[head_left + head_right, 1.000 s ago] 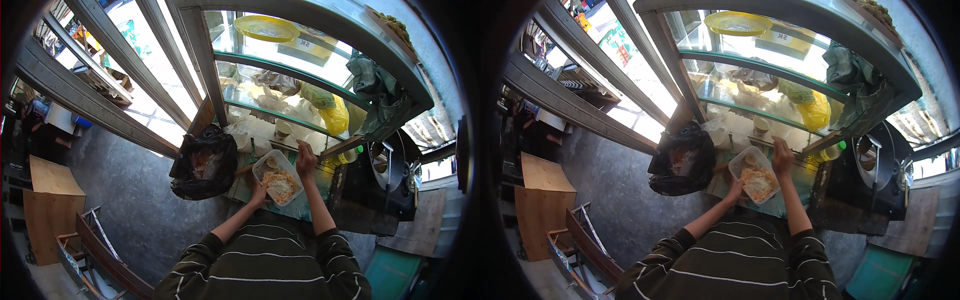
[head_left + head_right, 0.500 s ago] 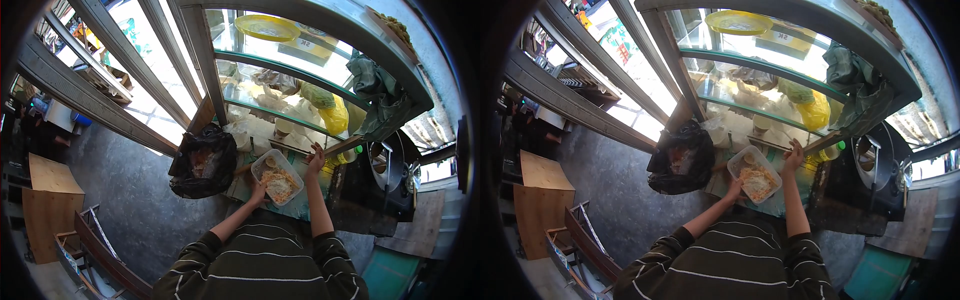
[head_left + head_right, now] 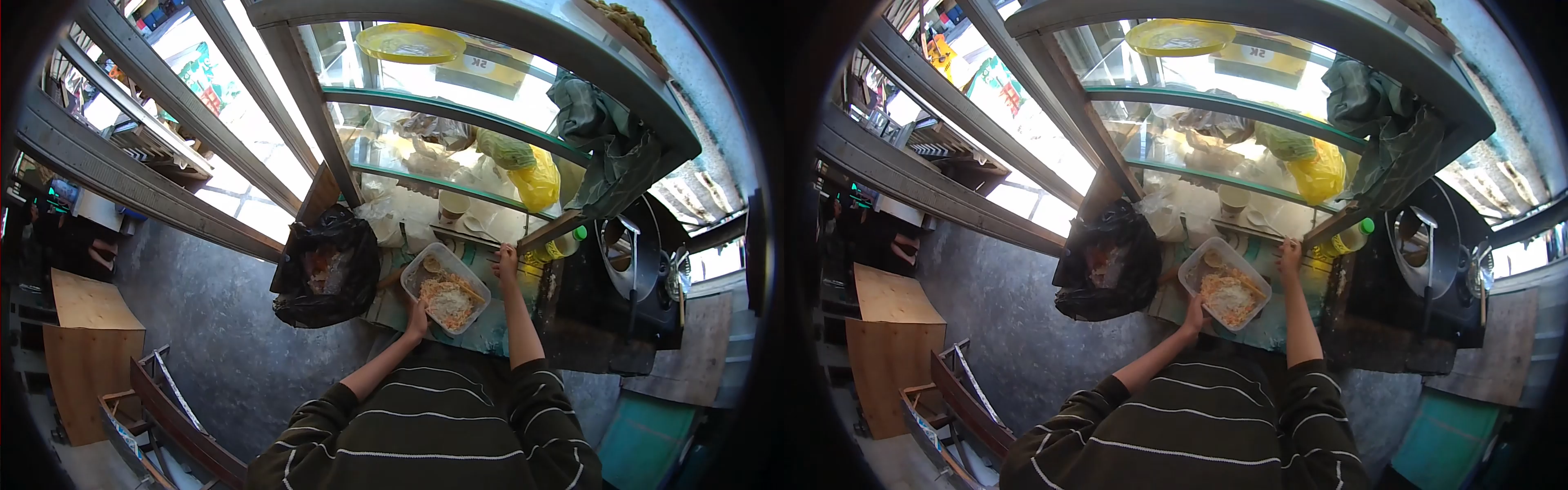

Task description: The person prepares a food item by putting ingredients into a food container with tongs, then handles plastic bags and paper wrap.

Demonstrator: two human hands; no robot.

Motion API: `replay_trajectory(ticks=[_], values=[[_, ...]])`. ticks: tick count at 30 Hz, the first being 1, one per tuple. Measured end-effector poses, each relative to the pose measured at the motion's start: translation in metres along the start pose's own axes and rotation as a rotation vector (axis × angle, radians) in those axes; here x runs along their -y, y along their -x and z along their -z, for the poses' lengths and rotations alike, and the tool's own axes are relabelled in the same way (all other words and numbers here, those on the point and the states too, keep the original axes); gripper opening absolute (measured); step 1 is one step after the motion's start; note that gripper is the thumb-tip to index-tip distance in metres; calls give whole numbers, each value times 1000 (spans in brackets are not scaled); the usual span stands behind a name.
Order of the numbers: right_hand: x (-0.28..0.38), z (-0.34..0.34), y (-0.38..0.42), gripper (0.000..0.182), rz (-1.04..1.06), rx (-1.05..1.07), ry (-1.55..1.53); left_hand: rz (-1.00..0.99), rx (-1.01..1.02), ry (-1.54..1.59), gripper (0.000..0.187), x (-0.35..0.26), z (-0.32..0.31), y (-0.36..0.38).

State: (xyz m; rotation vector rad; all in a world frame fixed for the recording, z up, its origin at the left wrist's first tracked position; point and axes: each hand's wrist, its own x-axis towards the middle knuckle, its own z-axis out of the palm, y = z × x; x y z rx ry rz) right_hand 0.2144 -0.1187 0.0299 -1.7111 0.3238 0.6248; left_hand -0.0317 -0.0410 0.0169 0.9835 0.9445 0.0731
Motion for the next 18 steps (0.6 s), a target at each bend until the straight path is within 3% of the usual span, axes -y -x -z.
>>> replay_trajectory(ticks=[1, 3, 5, 6, 8, 10, 11, 13, 18], values=[[2, 1, 5, 49, 90, -81, 307, 6, -11, 29, 41, -3, -1, 2], [4, 15, 31, 55, 116, -54, 383, 21, -16, 53, 40, 4, 0, -2], [3, 28, 70, 49, 576, -4, 743, -226, 19, 73, 40, 34, 6, -23], [15, 28, 106, 41, 654, 70, 742, -214, 29, 70, 40, 36, 5, -22], [16, 22, 145, 34, 728, 133, 743, -408, 22, -132, 44, 31, 6, -27], [4, 21, 157, 22, 1082, 53, 1301, -485, -50, -104, 49, 12, -6, -17], [-7, 23, 152, 22, 1078, 44, 1302, -567, -135, -72, 55, 1, -11, -10], [-26, 19, 135, 17, 1158, -134, 1463, -550, -132, -90, 60, 2, -11, -16], [-28, 22, 131, 13, 1116, -105, 1475, -495, -185, -117, 68, -4, -16, -7]])
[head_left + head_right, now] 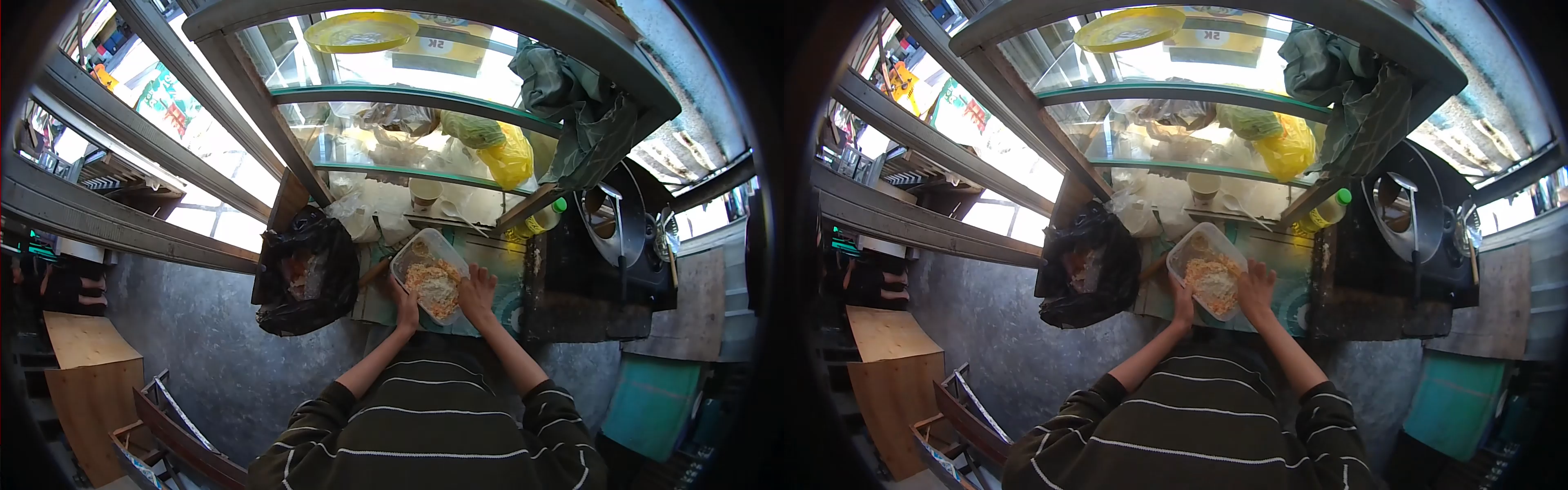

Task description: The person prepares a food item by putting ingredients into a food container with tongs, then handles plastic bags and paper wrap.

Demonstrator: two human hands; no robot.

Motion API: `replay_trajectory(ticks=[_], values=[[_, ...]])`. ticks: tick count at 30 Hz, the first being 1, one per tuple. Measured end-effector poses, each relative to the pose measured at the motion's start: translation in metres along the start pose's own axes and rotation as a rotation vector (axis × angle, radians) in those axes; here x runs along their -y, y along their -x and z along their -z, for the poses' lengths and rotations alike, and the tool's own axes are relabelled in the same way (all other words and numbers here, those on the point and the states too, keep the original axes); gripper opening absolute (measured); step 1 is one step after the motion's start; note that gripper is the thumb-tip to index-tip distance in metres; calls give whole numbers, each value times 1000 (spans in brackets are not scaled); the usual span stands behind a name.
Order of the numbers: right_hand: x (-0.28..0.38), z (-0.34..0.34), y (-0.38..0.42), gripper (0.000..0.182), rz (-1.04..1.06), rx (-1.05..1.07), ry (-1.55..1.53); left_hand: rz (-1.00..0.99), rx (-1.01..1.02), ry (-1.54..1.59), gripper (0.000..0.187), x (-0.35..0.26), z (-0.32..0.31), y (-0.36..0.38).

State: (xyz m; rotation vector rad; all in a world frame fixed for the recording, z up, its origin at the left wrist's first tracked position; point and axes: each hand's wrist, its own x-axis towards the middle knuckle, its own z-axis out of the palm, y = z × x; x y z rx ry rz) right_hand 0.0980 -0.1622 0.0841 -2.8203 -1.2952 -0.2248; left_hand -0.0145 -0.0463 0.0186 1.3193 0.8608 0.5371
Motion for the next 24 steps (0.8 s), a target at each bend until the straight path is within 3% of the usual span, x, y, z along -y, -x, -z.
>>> replay_trajectory(ticks=[2, 4, 5, 7, 9, 11, 15, 17, 19, 24], values=[[1, 9, -5, 12, 6, -31, -8, 37, 12, 130, 70, -1, 1, -1], [4, 49, -15, 17, -67, 225, -281, 28, 12, 99, 73, 7, 2, -4], [6, 49, -21, 17, -67, 229, -280, 22, 21, 66, 76, 13, 2, -3], [8, 51, -34, 24, -339, 544, -475, 37, 66, 4, 81, 2, 3, 0], [10, 19, -46, 26, -304, 520, -494, 38, 120, -56, 86, -2, -2, -3], [13, 15, -53, 27, -252, 493, -522, 18, 104, 123, 85, 12, -2, -14], [9, 81, -43, 21, -240, 545, -463, -81, 66, 118, 78, 9, 1, -27], [3, 87, -22, 19, -199, 576, -449, -151, 71, 486, 71, 35, -2, -40], [2, 85, -6, 17, -116, 636, -228, -139, 77, 527, 70, 39, -1, -42], [0, 82, 0, 17, -159, 661, -195, -185, 41, 459, 70, 28, 3, -37]])
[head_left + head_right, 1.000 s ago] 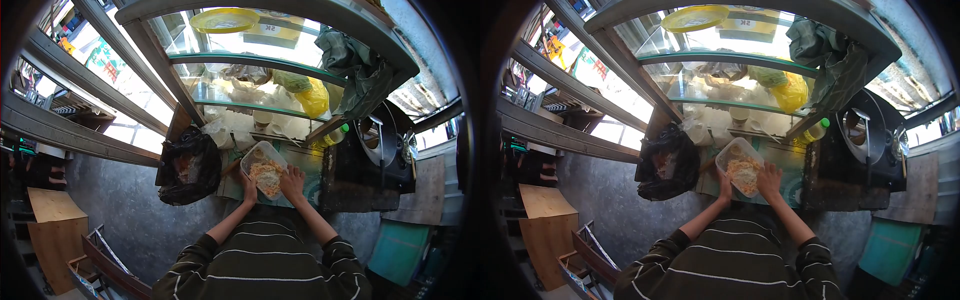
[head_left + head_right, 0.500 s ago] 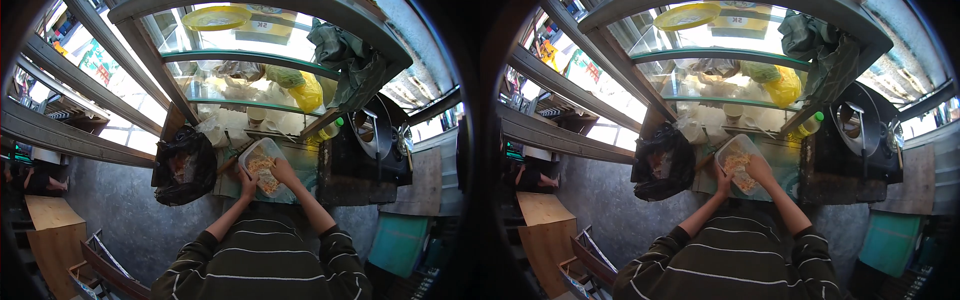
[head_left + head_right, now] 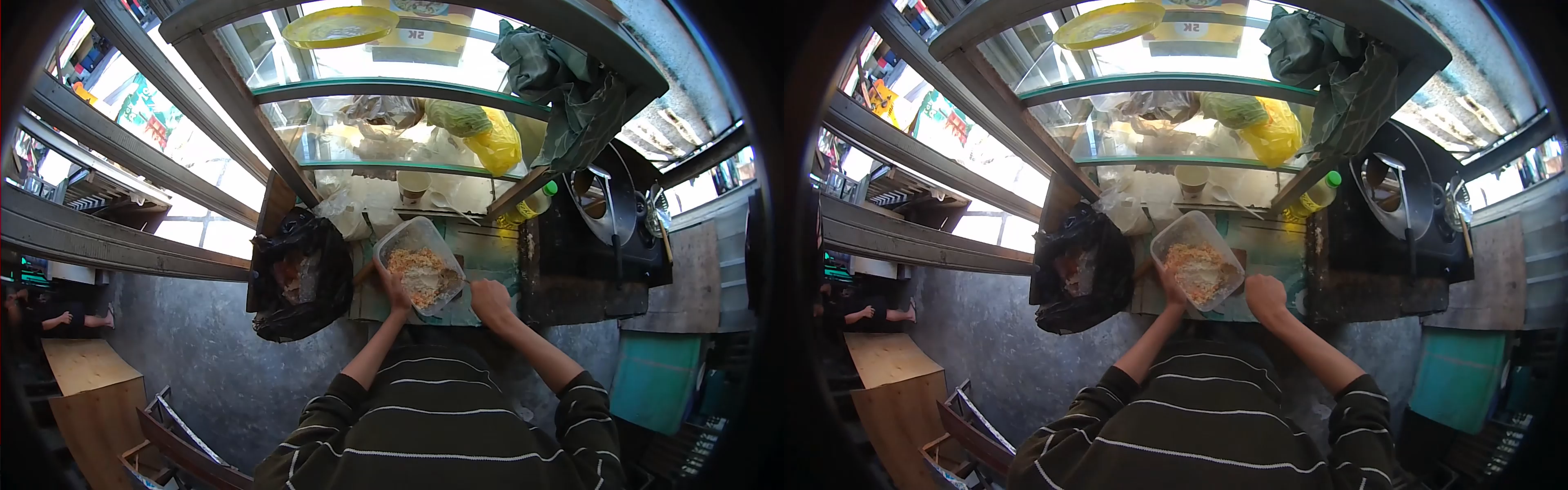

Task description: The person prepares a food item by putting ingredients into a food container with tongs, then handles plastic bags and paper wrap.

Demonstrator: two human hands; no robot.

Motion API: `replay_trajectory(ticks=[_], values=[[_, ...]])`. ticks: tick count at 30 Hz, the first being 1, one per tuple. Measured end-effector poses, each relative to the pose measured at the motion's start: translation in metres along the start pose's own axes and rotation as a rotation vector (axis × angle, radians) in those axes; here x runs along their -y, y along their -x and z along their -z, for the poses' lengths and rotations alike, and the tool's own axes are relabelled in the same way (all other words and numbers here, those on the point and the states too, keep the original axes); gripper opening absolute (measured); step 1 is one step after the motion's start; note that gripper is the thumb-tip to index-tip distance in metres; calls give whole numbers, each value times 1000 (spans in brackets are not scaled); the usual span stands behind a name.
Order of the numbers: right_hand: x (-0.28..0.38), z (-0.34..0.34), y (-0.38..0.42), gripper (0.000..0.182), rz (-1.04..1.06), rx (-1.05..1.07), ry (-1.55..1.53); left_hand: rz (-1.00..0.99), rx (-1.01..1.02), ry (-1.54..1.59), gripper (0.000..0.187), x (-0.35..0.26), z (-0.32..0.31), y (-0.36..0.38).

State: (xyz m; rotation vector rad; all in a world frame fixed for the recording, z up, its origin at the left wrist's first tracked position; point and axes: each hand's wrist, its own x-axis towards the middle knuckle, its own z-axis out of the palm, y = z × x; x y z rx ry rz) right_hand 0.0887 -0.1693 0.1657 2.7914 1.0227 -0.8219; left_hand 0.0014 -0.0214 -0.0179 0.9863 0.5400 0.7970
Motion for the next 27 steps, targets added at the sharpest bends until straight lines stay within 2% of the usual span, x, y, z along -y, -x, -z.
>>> replay_trajectory(ticks=[3, 5, 8, 10, 12, 14, 16, 19, 21, 23, 27], values=[[14, -19, -6, 17, -15, -40, -74, -16, 8, 43, 71, 0, -5, 0], [23, -30, -6, 17, -42, -59, -139, -220, -30, -354, 72, -15, -14, 7], [20, -43, -12, 20, -160, -64, -317, -172, -117, -397, 73, -21, -20, 12], [11, -51, -22, 20, -65, 5, -484, -195, -132, -377, 73, -20, -22, 11], [10, -55, -23, 21, -73, 33, -536, -218, -146, -351, 74, -22, -25, 10], [10, -53, -21, 21, -74, 65, -581, -97, -127, -279, 75, -28, -25, 11], [14, -53, -15, 19, -24, 45, -616, -89, -131, -289, 75, -39, -29, 12], [9, -40, -4, 20, 24, 18, -526, -63, -148, -348, 74, -33, -21, 11], [13, -26, 8, 20, -17, -3, -462, -41, -163, -391, 74, -25, -17, 11], [19, -8, 17, 21, -46, -24, -393, -76, -86, -123, 72, -25, -17, 5], [33, 2, 20, 20, 40, -81, -246, -91, -87, -236, 70, -37, -19, 6]])
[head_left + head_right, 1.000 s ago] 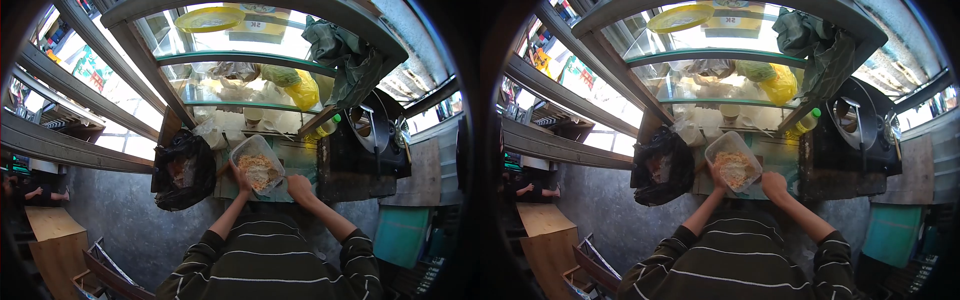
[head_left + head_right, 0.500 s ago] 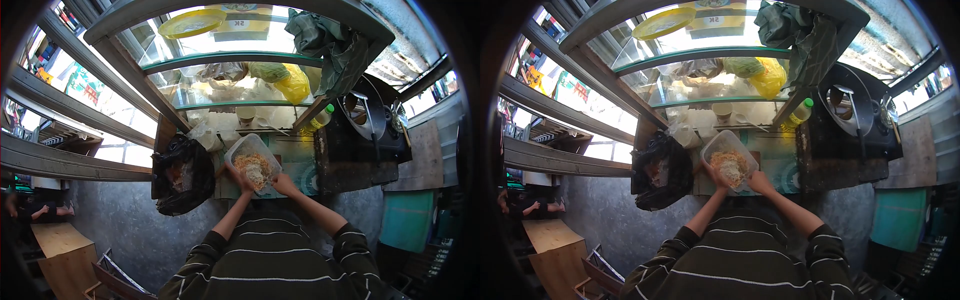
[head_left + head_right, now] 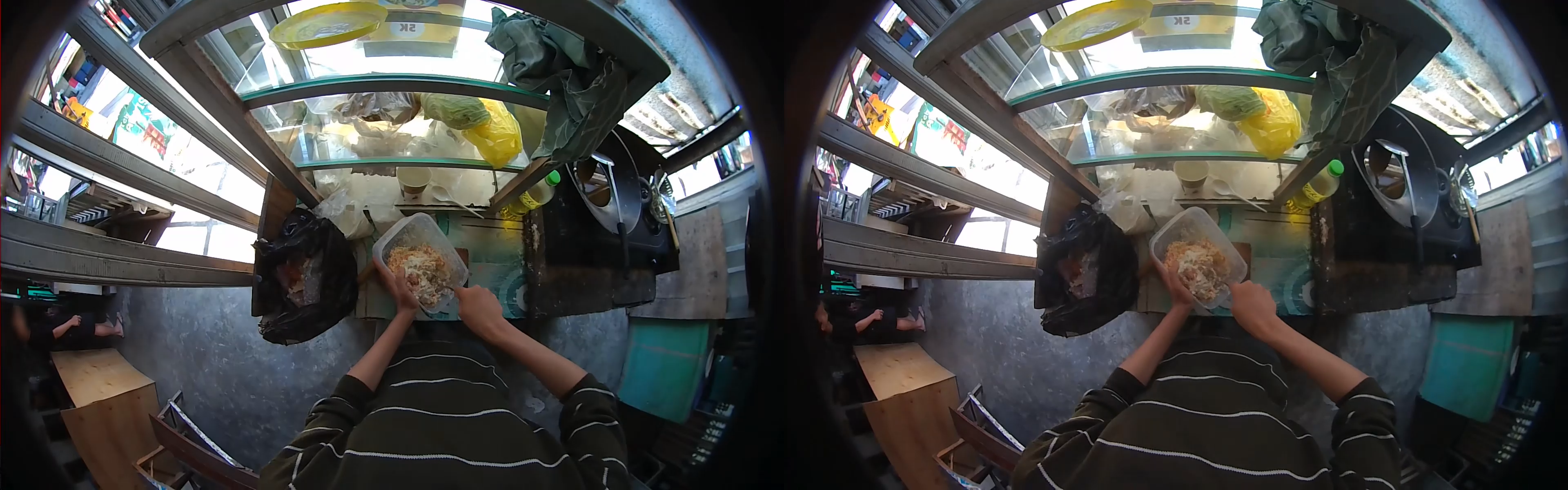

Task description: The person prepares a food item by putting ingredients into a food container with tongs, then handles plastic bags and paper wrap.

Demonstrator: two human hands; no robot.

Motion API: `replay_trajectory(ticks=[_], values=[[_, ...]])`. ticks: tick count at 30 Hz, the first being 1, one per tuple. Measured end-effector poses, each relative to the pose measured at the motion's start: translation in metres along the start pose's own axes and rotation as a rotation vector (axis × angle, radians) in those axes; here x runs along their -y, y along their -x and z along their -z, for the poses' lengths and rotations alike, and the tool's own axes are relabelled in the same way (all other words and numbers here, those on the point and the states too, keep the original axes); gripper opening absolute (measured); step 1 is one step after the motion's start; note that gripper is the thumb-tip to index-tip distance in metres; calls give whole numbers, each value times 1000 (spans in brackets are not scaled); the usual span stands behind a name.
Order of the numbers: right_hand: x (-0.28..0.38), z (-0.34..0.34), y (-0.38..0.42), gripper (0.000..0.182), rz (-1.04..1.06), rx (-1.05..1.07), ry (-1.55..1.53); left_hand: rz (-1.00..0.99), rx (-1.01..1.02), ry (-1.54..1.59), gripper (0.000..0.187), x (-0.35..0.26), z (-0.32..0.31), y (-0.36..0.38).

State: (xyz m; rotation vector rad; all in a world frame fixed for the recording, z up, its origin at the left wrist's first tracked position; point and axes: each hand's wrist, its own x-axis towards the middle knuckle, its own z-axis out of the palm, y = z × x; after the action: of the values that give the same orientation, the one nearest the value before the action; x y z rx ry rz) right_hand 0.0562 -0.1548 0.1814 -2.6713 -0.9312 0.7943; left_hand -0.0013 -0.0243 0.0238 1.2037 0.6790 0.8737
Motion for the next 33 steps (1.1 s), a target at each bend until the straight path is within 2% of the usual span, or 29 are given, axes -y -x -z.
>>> replay_trajectory(ticks=[2, 6, 8, 9, 11, 12, 14, 15, 17, 19, 21, 23, 24, 26, 27, 30, 32, 33], values=[[11, -5, -3, 18, 16, -21, 21, 28, -11, 134, 69, 6, 1, 1], [35, -30, -20, 17, 91, 4, 114, 93, -51, 123, 68, 50, 21, -2], [37, -39, -25, 17, 127, 35, 165, 75, 15, 142, 66, 86, 37, 0], [37, -41, -27, 17, 115, 71, 192, 77, 15, 141, 66, 83, 34, 1], [35, -39, -31, 17, 105, 107, 217, 233, -262, 307, 38, 69, 22, 3], [31, -32, -33, 17, 55, 126, 211, 234, -265, 307, 38, 63, 21, 4], [22, -11, -36, 17, 9, 144, 207, 317, -141, 443, 39, 53, 21, 2], [20, 6, -35, 17, -3, 141, 208, 314, -145, 443, 39, 47, 19, 1], [27, 36, -34, 17, -13, 147, 207, 242, -166, 284, 42, 40, 17, 2], [35, 57, -33, 18, -51, 149, 135, 200, -128, 287, 43, 42, 21, -1], [37, 25, -43, 18, -32, 121, 130, 153, -84, 298, 44, 42, 18, -4], [32, -18, -47, 18, -4, 98, 123, 64, -14, 144, 63, 38, 19, -3], [30, -39, -44, 18, -3, 134, 172, 64, -14, 138, 63, 47, 25, -2], [25, -46, -45, 17, -4, 166, 226, 225, -137, 345, 46, 74, 33, -1], [20, -43, -43, 17, 8, 174, 239, 230, -134, 344, 46, 72, 32, 0], [28, 9, -39, 17, 19, 168, 248, 275, -107, 412, 46, 68, 31, -5], [34, 28, -48, 17, 18, 162, 239, 203, 123, 366, 71, 75, 41, -7], [37, 29, -53, 17, 14, 131, 197, 207, 123, 366, 71, 68, 37, -4]])
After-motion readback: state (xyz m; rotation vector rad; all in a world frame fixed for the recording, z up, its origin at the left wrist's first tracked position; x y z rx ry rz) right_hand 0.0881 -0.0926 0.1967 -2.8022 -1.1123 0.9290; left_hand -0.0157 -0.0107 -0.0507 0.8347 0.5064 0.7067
